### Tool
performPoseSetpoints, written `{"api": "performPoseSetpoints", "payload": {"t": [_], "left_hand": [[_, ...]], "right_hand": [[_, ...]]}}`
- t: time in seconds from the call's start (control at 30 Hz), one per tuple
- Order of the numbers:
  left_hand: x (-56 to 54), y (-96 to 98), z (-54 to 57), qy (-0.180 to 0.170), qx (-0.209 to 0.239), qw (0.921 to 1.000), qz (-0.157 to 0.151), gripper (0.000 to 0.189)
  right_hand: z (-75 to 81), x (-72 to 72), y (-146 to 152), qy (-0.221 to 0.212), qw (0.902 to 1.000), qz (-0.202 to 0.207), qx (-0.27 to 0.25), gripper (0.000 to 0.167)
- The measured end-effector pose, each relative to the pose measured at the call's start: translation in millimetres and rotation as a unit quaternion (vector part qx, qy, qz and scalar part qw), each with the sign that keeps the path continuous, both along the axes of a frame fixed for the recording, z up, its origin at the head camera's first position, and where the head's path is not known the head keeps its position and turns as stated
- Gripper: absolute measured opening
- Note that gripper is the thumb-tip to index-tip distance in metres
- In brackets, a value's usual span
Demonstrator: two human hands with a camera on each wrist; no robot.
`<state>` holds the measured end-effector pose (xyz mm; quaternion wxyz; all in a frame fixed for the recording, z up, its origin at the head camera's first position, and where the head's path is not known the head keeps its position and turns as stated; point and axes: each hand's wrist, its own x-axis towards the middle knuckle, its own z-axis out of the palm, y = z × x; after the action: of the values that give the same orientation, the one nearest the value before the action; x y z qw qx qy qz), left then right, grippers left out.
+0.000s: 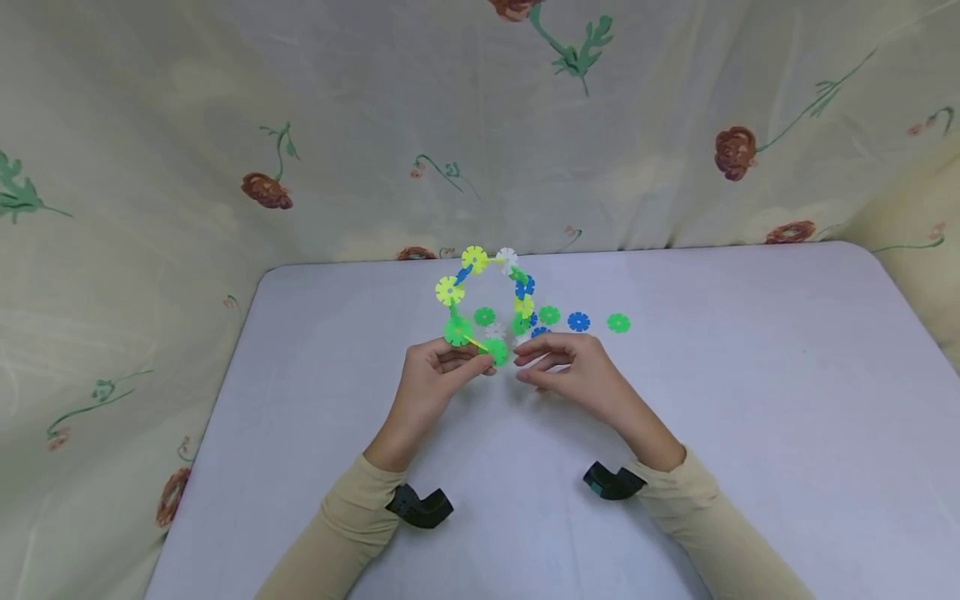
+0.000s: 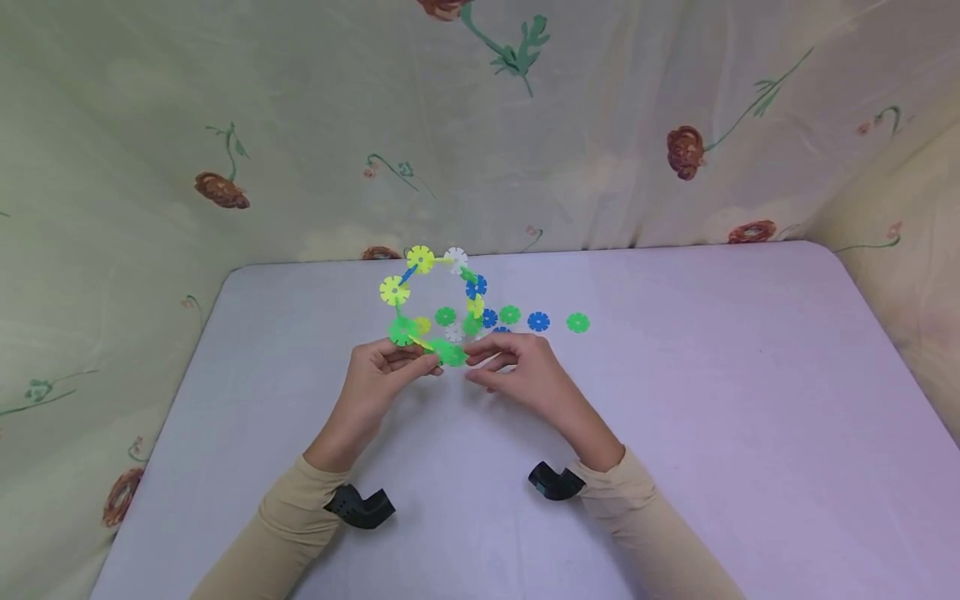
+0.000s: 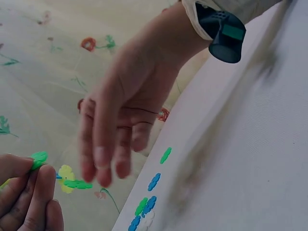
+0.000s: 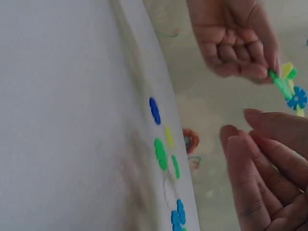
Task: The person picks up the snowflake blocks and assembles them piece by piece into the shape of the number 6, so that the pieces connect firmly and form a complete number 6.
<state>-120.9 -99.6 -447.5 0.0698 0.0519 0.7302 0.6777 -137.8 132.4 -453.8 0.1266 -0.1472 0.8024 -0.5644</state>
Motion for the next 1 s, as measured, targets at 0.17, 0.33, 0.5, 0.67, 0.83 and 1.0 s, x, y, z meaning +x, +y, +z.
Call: {"api": "performPoseSetpoints", "payload": {"t": [0.17,0.33,0.5,0.67,0.83,1.0], "left_hand": [[-1.6,0.3,2.1,0.005,0.019,0.9998,-0.001,0.016],[-2.9,1.1,2.1,0.005,0.036,0.9993,-0.003,0.016],[-2.5,0.3,1.7,0.001,0.040,0.9992,-0.003,0.016],[-1.6,-1.4,0.5,-0.003,0.041,0.9992,-0.003,0.017],[-1.5,-1.7,0.1,-0.002,0.042,0.9991,-0.001,0.017],[-1.3,-2.1,0.5,-0.002,0.044,0.9990,-0.001,0.016]], "right_hand": [[-9.0,-8.7,6.5,0.002,0.9959,-0.027,0.086,0.034],[-16.2,-16.5,7.1,0.018,0.9882,-0.048,0.144,0.033],[-22.5,-26.4,-0.3,0.028,0.9802,-0.049,0.190,0.039],[-26.7,-36.2,-10.6,0.025,0.9718,-0.050,0.229,0.041],[-27.7,-39.4,-16.7,0.007,0.9715,-0.054,0.231,0.034],[-28.2,-39.5,-17.5,-0.009,0.9746,-0.065,0.214,0.030]]}}
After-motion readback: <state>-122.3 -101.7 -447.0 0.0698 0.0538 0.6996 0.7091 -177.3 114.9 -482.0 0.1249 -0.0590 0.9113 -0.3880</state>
